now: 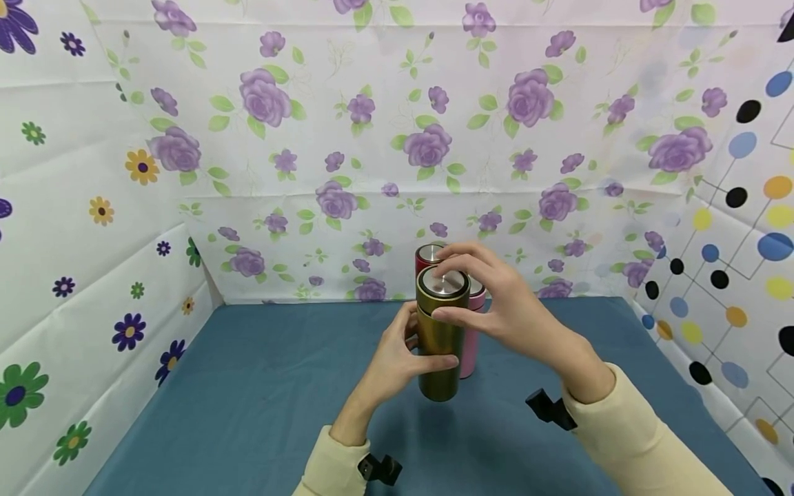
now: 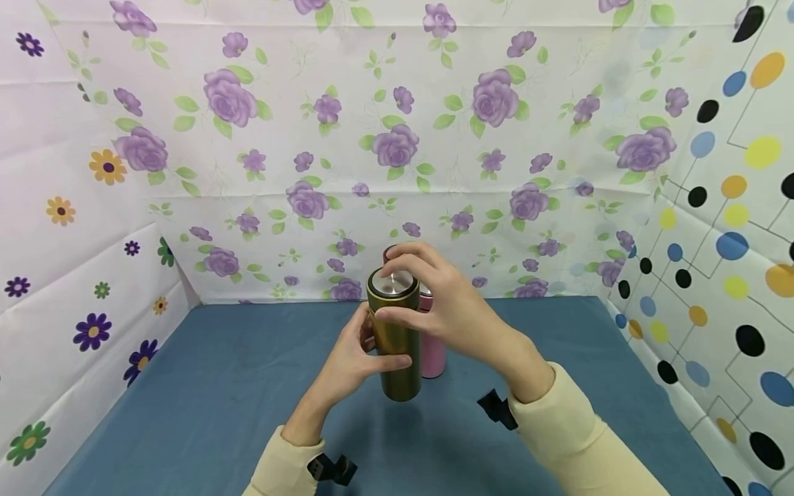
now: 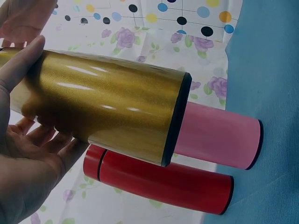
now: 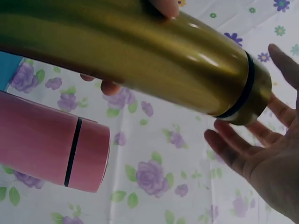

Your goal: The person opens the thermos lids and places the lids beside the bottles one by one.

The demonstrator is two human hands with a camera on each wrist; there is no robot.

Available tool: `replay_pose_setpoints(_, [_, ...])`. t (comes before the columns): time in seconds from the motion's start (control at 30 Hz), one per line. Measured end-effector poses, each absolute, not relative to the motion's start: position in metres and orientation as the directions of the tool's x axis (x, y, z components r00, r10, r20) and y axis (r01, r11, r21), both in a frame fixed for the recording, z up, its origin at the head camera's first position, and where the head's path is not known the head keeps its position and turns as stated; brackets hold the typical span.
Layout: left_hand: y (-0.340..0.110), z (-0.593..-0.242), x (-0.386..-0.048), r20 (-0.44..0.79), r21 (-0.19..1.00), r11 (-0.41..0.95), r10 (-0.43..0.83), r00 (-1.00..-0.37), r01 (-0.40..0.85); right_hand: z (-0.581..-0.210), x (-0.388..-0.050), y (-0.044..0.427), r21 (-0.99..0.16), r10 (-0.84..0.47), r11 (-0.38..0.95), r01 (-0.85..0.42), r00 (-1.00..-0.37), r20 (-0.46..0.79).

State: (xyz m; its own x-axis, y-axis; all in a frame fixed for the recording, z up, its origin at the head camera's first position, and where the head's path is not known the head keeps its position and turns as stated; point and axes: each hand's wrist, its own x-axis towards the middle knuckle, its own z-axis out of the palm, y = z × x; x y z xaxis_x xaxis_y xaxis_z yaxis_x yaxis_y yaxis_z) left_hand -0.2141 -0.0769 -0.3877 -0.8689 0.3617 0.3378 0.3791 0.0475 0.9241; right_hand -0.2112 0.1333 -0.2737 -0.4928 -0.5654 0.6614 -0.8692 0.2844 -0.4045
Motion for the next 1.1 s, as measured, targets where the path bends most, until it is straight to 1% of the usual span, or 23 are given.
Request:
replay_pose_setpoints(0.13, [-0.077,-0.388,-0.214,0.337,0.925,0.046,0.357,-0.871,0.377,-0.275,-0.210,0.129,-0.341,-0.549,0.326,-0.882,-0.471,0.690])
replay_pose_setpoints(0.23, [-0.077,-0.388,-0.214,0.336,0.925,0.049,0.358,-0.871,0.377,-0.275,-0.209,0.129,-0.348,-0.553,0.334,-0.876,-0.482,0.680])
replay_pose_setpoints(0.3, [-0.077,-0.388,-0.214,0.337,0.924,0.051,0.359,-0.871,0.378,-0.275,-0.210,0.131,-0.370,-0.567,0.325,-0.870,-0.492,0.661])
replay_pose_setpoints(0.5, [-0.077,-0.388,-0.214,0.342,0.920,0.052,0.373,-0.862,0.388,-0.270,-0.213,0.141,-0.499,-0.638,0.225,-0.837,-0.514,0.574])
replay_pose_setpoints(0.6, [-0.077,-0.388,-0.214,0.345,0.919,0.052,0.378,-0.859,0.392,-0.268,-0.214,0.143,-0.516,-0.657,0.208,-0.831,-0.510,0.556])
replay_pose_setpoints(0.77, [-0.077,-0.388,-0.214,0.346,0.919,0.049,0.373,-0.861,0.391,-0.269,-0.214,0.140,-0.469,-0.626,0.246,-0.848,-0.508,0.591])
replay_pose_setpoints(0.97, [-0.077,-0.388,-0.215,0.348,0.920,0.045,0.365,-0.863,0.390,-0.276,-0.212,0.132,-0.368,-0.565,0.294,-0.882,-0.471,0.677])
replay_pose_setpoints(1.1, [-0.076,-0.389,-0.215,0.351,0.919,0.042,0.362,-0.864,0.391,-0.280,-0.211,0.127,-0.335,-0.546,0.320,-0.886,-0.461,0.700])
